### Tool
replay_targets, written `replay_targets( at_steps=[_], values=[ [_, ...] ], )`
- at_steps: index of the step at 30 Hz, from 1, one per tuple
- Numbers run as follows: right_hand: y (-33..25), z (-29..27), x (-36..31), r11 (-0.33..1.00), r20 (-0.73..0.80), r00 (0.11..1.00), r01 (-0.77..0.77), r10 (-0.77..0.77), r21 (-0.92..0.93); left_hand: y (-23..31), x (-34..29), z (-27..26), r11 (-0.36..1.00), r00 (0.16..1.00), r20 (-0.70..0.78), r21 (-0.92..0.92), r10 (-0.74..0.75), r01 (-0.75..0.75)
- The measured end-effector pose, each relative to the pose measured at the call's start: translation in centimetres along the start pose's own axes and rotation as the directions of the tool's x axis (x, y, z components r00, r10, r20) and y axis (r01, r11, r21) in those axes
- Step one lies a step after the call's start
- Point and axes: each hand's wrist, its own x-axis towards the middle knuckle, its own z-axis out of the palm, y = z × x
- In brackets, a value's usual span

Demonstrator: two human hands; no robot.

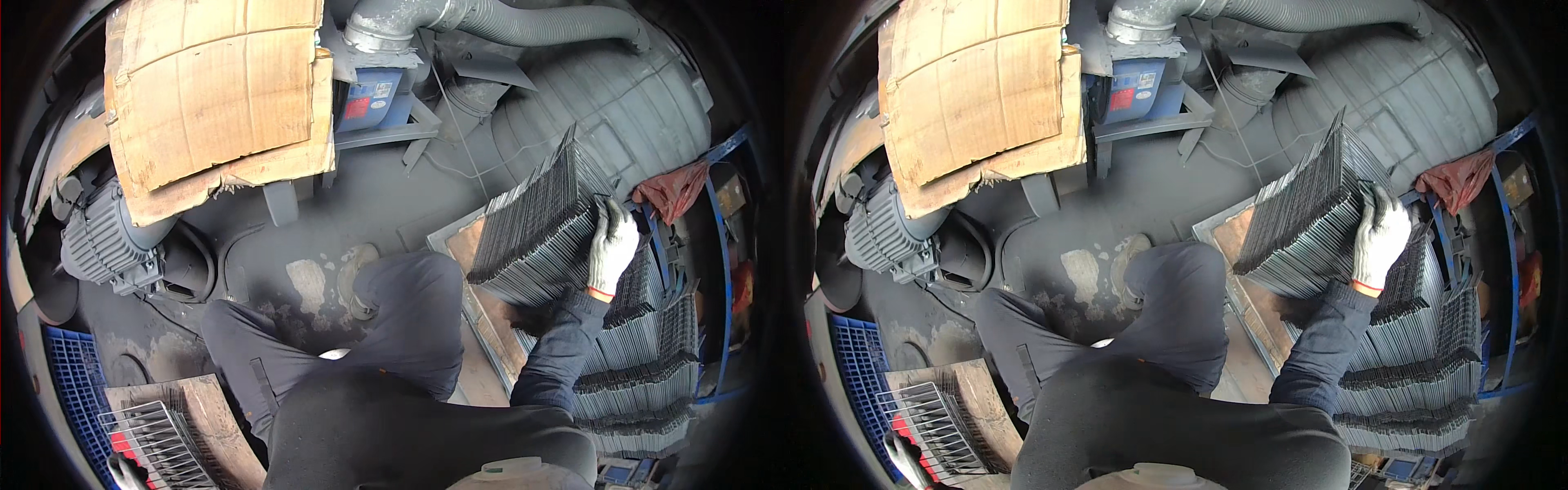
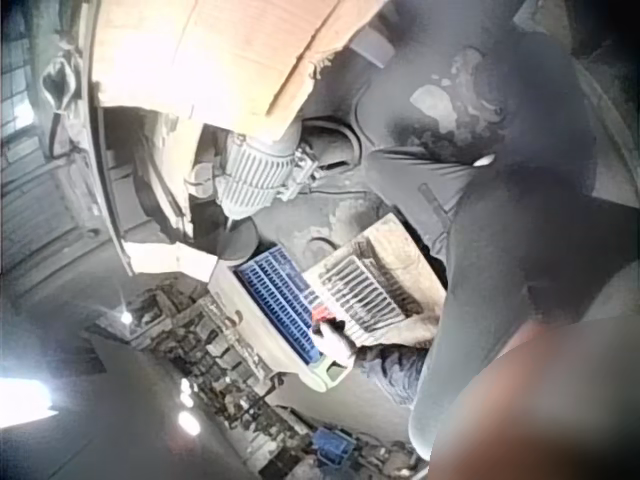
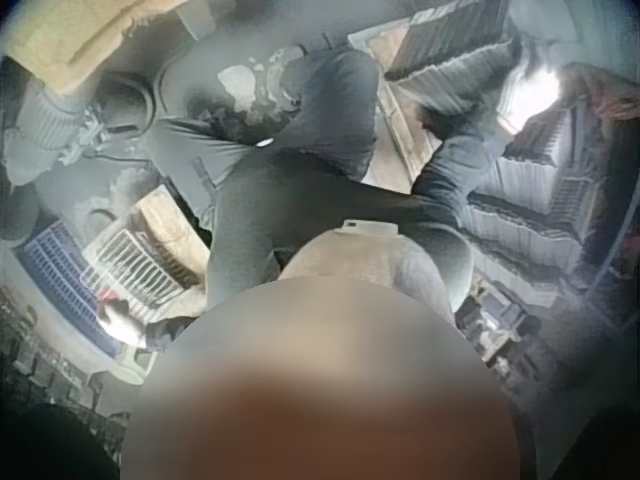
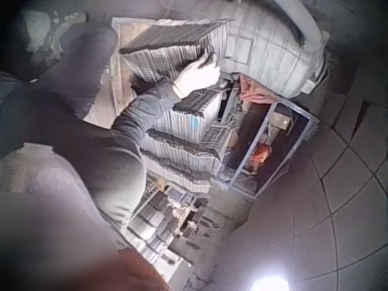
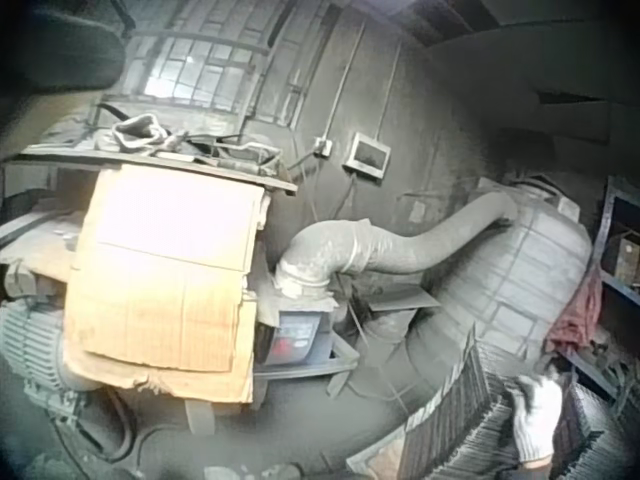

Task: The person straightens wires on metal grates by hand.

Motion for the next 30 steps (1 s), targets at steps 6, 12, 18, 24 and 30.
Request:
replay_targets(
  at_steps=[6,12,18,24,30],
  values=[
    [-0.3,-0.8,-0.3,0.997,0.07,0.997,0.02,-0.025,0.068,0.4,2.7,-0.1,0.974,0.974,-0.067,-0.063,0.215,-0.219],
    [-0.9,-1.4,-0.2,0.991,0.136,0.989,0.035,-0.053,0.132,4.2,6.1,2.0,0.939,0.937,0.092,-0.112,0.336,-0.326],
    [-1.2,-1.7,0.2,0.983,0.111,0.992,0.044,-0.064,0.178,14.4,0.7,10.1,0.846,0.916,0.01,-0.388,0.4,-0.365],
    [-1.2,-1.0,-0.4,0.976,0.155,0.988,-0.022,-0.013,0.219,20.4,-2.2,12.9,0.781,0.759,0.305,-0.481,0.575,-0.398],
    [-1.1,-0.6,-0.3,0.972,0.13,0.991,-0.015,-0.016,0.235,20.6,-1.3,14.8,0.762,0.646,0.405,-0.389,0.647,-0.518]
  ],
)
